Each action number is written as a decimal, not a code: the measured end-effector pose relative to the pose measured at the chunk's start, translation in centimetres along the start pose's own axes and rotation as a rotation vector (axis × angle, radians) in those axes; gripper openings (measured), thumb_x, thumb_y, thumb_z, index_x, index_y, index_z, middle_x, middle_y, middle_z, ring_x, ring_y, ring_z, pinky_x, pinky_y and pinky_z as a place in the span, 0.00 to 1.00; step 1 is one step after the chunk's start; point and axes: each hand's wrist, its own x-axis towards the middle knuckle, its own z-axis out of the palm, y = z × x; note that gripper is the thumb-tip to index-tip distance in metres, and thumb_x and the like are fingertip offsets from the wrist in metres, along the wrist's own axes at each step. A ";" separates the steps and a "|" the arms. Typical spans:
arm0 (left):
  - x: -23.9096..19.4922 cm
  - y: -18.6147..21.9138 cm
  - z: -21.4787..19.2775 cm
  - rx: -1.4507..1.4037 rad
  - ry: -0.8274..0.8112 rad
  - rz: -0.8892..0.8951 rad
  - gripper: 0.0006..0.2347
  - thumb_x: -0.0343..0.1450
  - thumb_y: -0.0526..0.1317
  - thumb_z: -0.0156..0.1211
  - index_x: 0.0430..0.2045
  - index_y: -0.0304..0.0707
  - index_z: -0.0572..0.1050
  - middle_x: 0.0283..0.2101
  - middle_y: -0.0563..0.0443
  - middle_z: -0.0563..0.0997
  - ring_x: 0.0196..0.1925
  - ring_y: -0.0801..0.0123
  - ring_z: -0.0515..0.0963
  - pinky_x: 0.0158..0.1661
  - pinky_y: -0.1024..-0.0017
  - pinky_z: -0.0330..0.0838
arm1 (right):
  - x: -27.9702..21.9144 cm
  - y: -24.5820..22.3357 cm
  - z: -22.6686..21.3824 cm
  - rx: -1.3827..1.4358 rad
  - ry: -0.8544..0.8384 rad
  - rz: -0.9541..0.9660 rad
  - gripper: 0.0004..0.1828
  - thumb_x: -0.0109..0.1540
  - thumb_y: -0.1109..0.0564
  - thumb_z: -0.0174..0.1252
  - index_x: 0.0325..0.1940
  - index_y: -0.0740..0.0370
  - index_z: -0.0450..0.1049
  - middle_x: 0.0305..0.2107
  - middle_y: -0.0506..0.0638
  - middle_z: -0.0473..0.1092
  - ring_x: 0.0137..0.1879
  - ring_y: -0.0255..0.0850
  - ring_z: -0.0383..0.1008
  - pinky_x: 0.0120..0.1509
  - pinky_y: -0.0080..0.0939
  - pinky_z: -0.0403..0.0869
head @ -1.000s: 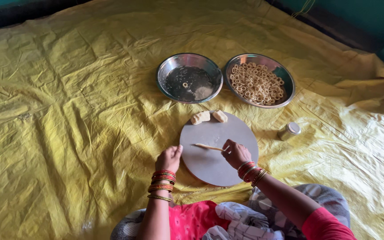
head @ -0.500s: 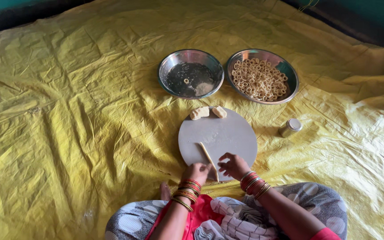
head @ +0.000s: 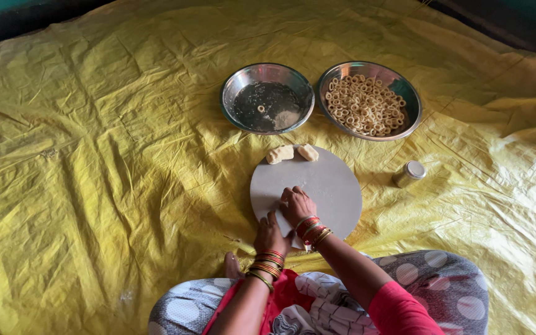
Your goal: The person rolls small pieces of dough into thin ropes on a round board using a small wooden stick. They then join the ends of the ropes to form small rings and place them into a metal bowl.
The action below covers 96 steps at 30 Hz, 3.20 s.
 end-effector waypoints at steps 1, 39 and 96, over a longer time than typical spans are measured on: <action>-0.4 0.1 0.3 -0.002 0.032 0.011 0.36 0.59 0.48 0.75 0.61 0.46 0.62 0.54 0.38 0.76 0.57 0.47 0.76 0.53 0.57 0.73 | 0.0 -0.7 -0.1 0.008 0.001 -0.001 0.13 0.59 0.45 0.64 0.46 0.48 0.77 0.46 0.48 0.76 0.52 0.48 0.78 0.52 0.47 0.77; 5.0 -2.8 -7.7 -0.305 0.608 0.080 0.19 0.67 0.39 0.66 0.54 0.50 0.74 0.59 0.48 0.77 0.60 0.56 0.75 0.58 0.50 0.64 | 0.1 5.1 -2.2 -0.053 -0.240 -0.138 0.16 0.61 0.48 0.61 0.52 0.48 0.75 0.42 0.46 0.79 0.44 0.43 0.81 0.45 0.46 0.81; 9.7 -8.1 -10.1 -1.078 0.623 -0.332 0.37 0.72 0.54 0.56 0.73 0.50 0.42 0.74 0.28 0.48 0.69 0.40 0.65 0.60 0.47 0.67 | 5.1 11.5 1.1 -0.409 -0.007 0.165 0.54 0.66 0.23 0.32 0.80 0.62 0.28 0.78 0.59 0.28 0.83 0.51 0.25 0.82 0.65 0.33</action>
